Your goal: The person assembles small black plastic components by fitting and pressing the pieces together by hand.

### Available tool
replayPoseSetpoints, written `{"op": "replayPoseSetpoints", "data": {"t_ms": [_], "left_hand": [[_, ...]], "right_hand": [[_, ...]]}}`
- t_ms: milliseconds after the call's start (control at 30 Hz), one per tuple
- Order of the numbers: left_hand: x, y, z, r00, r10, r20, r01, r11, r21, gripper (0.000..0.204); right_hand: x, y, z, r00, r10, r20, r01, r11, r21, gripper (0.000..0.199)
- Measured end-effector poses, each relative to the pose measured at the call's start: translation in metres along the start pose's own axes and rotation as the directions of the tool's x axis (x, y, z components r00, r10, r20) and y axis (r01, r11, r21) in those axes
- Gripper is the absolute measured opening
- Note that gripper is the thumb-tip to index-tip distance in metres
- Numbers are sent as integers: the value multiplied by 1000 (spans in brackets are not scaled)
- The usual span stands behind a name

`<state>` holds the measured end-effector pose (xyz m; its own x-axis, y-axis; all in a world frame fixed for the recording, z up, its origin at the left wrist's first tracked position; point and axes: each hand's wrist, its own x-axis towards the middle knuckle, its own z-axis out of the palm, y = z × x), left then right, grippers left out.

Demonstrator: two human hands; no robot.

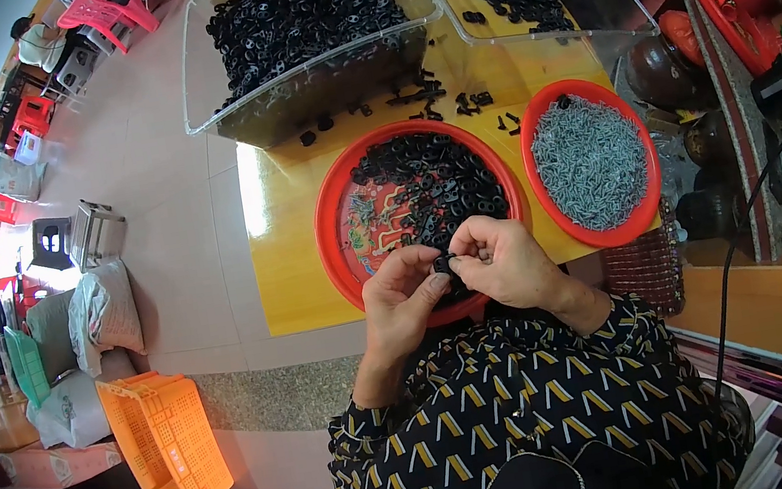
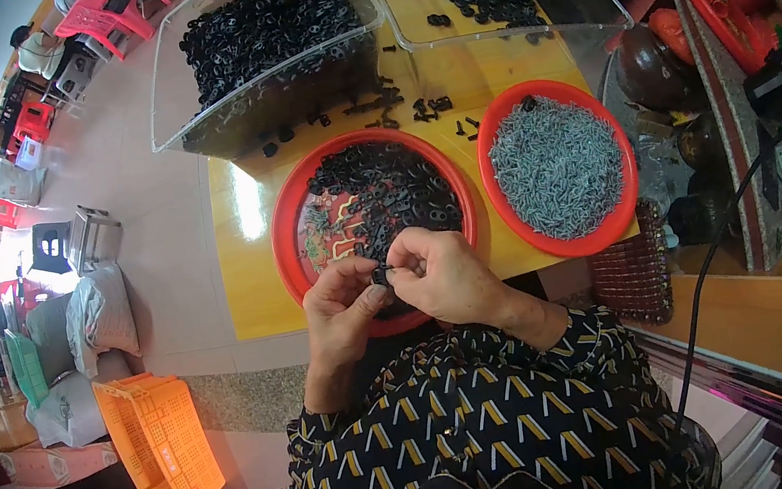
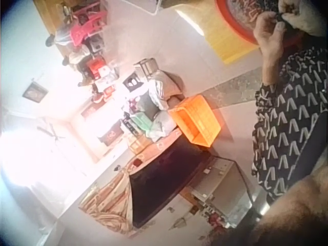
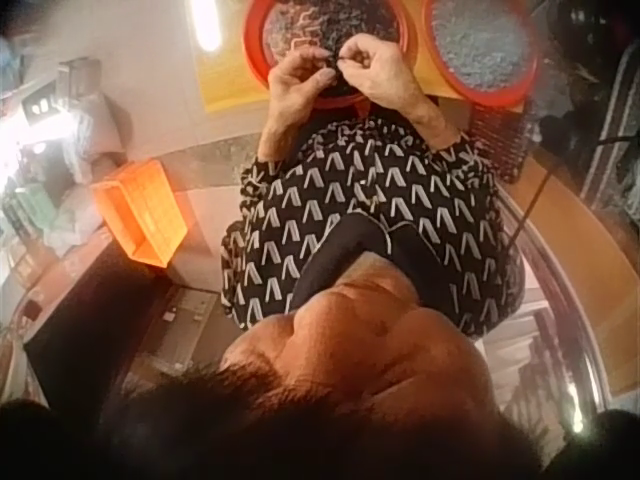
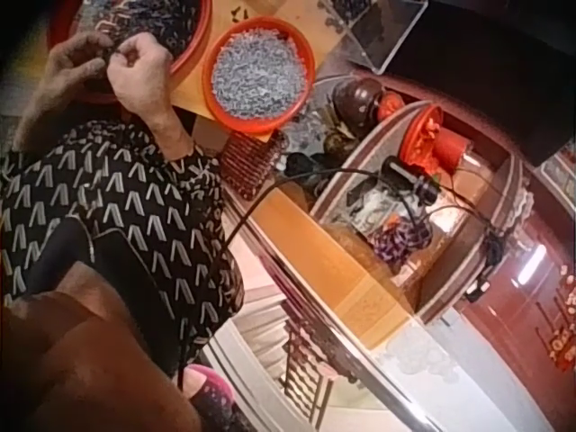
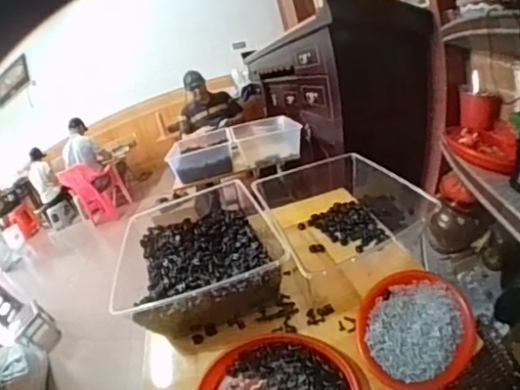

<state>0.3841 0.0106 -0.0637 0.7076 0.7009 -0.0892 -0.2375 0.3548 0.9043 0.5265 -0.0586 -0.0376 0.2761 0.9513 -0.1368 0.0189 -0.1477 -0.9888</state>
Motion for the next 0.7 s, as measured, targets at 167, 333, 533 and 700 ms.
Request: {"op": "replayPoseSetpoints", "data": {"t_ms": [167,333,533,700], "left_hand": [[0,-1,-1,1000,11,-12,-10,999,37,22],[-1,1,-1,1000,13,5,-13,998,65,21],[-3,-5,1,998,62,-19,-61,997,54,20],[-2,-7,1,991,132,-18,-127,979,162,20]], "right_hand": [[3,-10,-4,966,223,131,-246,949,197,4],[10,8,-15,944,160,289,-264,891,370,7],[11,14,-14,931,113,346,-275,843,463,11],[12,15,-12,933,116,341,-278,834,476,11]]}}
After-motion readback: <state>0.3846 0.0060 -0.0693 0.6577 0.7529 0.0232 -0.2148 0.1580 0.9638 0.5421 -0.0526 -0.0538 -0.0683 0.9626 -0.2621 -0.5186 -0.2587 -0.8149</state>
